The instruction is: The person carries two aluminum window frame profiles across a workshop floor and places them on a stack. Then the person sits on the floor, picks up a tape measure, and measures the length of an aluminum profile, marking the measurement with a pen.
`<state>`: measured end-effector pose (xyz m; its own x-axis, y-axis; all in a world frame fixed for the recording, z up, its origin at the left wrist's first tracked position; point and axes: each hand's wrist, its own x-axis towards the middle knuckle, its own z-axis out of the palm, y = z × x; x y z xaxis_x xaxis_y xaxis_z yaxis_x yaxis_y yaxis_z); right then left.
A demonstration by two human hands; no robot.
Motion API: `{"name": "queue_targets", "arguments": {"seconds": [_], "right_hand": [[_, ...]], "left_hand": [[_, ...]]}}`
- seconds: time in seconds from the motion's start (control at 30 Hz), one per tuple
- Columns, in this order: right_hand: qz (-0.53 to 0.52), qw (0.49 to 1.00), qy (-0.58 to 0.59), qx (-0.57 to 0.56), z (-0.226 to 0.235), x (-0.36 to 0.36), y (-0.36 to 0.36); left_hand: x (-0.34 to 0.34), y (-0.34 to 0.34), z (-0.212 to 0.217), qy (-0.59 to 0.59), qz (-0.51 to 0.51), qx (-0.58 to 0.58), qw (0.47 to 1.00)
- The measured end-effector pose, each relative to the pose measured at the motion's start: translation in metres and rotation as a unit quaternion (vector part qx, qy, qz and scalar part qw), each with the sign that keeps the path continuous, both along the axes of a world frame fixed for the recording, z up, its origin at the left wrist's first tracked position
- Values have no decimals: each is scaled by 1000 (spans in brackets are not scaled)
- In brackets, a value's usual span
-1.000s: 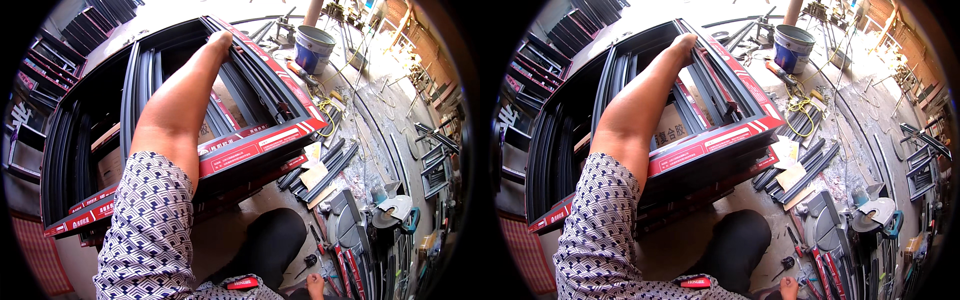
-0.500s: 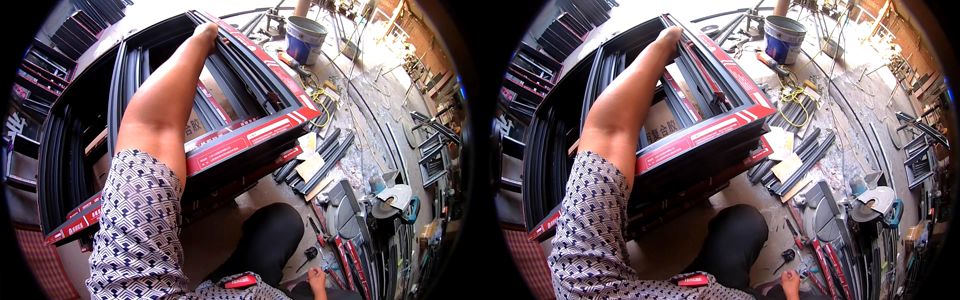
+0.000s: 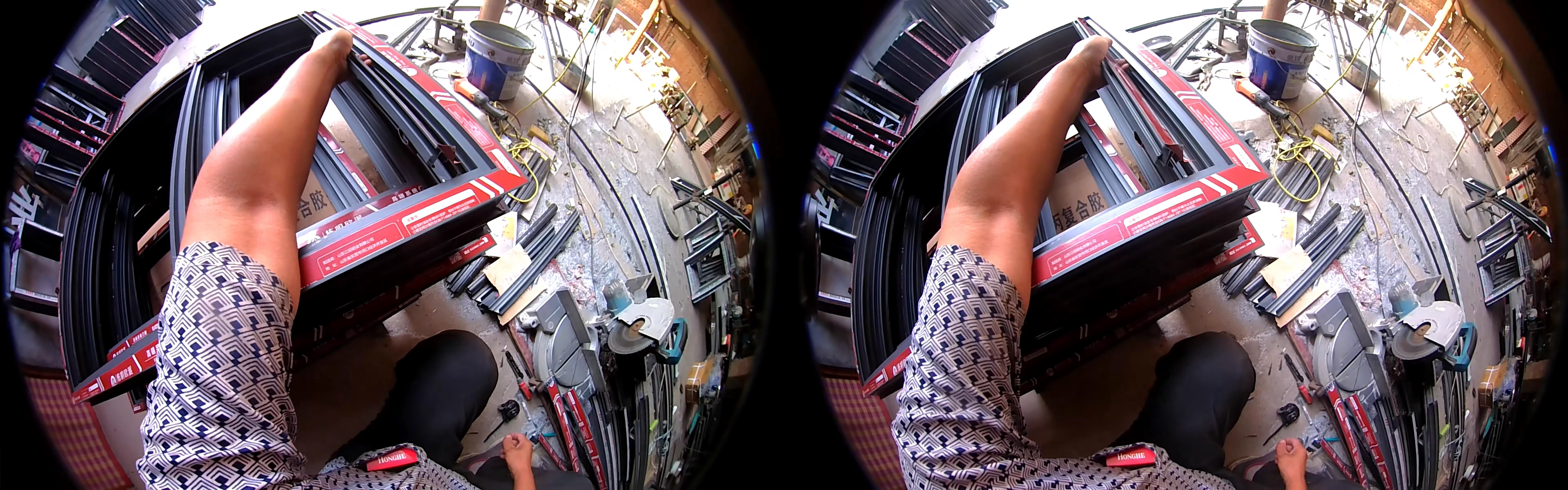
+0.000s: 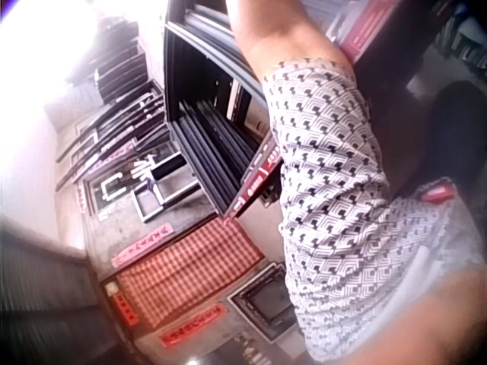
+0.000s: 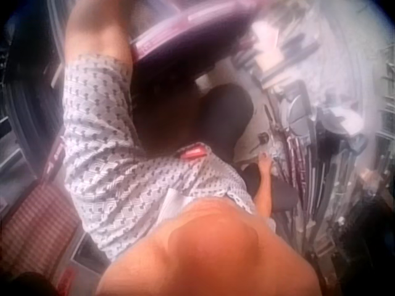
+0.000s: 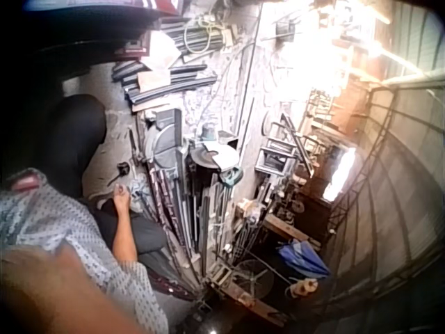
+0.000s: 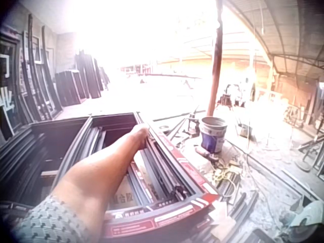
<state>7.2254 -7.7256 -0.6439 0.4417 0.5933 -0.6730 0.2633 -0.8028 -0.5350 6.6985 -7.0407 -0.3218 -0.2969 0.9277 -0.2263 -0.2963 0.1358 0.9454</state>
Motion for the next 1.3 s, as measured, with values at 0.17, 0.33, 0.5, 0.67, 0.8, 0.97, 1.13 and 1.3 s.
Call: {"name": "queue_targets", "arguments": {"seconds": [0.17,0.33,0.5,0.67,0.8,0.97,1.13,1.3], "right_hand": [[1,1000,6,-7,-6,1,-2],[10,1000,4,-3,-10,-5,-1],[4,1000,8,-5,-12,-7,-1],[6,1000,7,-8,-12,-6,-1],[8,1000,4,-10,-13,-7,-1],[10,1000,4,-13,-11,-7,0],[19,1000,-19,-8,-15,-4,-2],[8,1000,8,-1,-15,-6,-1]], "left_hand": [[1,-7,2,1,-6,2,1000],[-2,-2,1,15,-16,7,1000],[-4,5,-2,-3,-11,1,1000],[-2,2,0,0,-3,-7,1000],[-2,1,1,-20,13,-14,1000],[3,-5,5,7,8,-15,1000],[4,0,3,17,0,-3,1000],[-5,8,-3,4,-2,2,1000]]}}
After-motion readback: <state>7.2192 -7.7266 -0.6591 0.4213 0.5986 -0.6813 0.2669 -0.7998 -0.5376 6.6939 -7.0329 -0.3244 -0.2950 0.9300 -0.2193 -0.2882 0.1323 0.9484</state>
